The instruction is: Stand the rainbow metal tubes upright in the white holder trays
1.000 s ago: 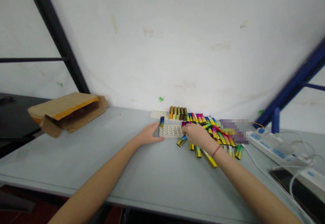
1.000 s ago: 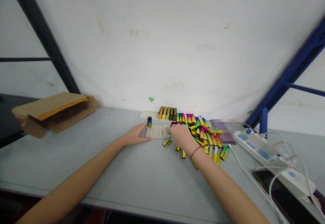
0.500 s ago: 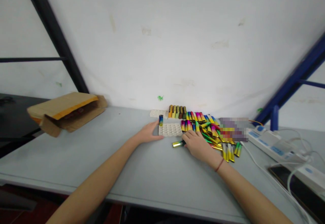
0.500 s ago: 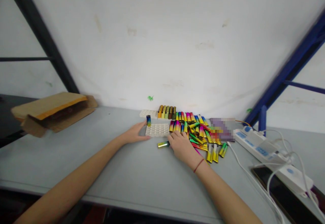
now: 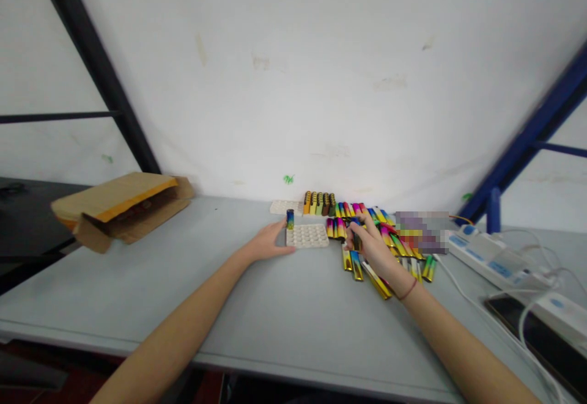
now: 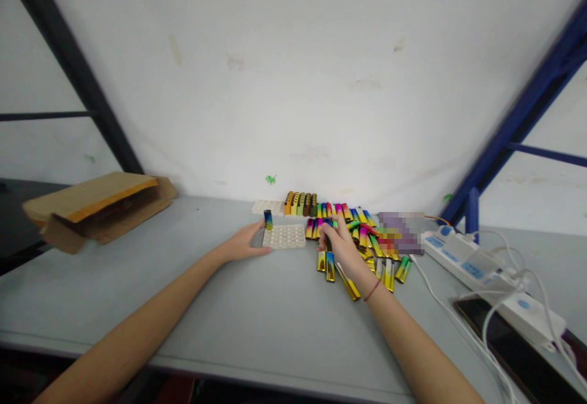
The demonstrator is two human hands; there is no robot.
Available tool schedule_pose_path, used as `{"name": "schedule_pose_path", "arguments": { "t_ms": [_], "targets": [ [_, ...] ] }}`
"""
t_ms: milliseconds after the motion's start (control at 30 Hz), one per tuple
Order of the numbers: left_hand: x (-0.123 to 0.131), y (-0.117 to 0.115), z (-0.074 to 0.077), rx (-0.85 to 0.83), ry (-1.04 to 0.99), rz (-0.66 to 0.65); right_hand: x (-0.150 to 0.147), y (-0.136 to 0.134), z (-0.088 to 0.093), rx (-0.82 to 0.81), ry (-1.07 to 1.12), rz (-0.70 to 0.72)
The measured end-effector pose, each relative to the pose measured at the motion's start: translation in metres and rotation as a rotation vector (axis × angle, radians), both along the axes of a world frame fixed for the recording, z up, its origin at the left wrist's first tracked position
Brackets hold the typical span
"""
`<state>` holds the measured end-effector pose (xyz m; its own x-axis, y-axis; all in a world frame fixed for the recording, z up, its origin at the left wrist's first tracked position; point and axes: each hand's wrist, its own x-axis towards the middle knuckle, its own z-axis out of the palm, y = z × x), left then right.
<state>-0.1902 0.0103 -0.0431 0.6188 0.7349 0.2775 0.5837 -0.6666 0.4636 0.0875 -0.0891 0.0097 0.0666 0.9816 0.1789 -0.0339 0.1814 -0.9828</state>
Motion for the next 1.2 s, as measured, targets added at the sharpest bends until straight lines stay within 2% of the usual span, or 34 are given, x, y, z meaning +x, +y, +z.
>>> {"name": "schedule_pose_path", "arguments": {
  "t_ms": [167, 300, 400, 567, 967, 1200],
  "targets": [
    [-0.003, 0.002, 0.003, -0.051, -0.033, -0.052, 0.004, 0.003, 0.000, -0.004, -0.082, -0.086],
    [-0.002, -0.002, 0.005, -0.056, 0.002, -0.045, 0.001, 0.006, -0.006, 0.054, 0.026, -0.065],
    [0.003, -0.008, 0.007, -0.057, 0.058, -0.023, -0.001, 0.010, -0.009, -0.003, 0.117, -0.057],
    [0.010, -0.018, 0.009, -0.105, 0.143, -0.018, 0.004, 0.012, -0.010, -0.139, 0.139, -0.139],
    [0.024, -0.026, 0.003, -0.076, 0.132, -0.064, 0.008, 0.019, -0.015, -0.220, 0.314, -0.191],
    [0.023, -0.024, 0.001, -0.075, 0.141, -0.061, 0.008, 0.019, -0.020, -0.224, 0.303, -0.265]
  ]
}}
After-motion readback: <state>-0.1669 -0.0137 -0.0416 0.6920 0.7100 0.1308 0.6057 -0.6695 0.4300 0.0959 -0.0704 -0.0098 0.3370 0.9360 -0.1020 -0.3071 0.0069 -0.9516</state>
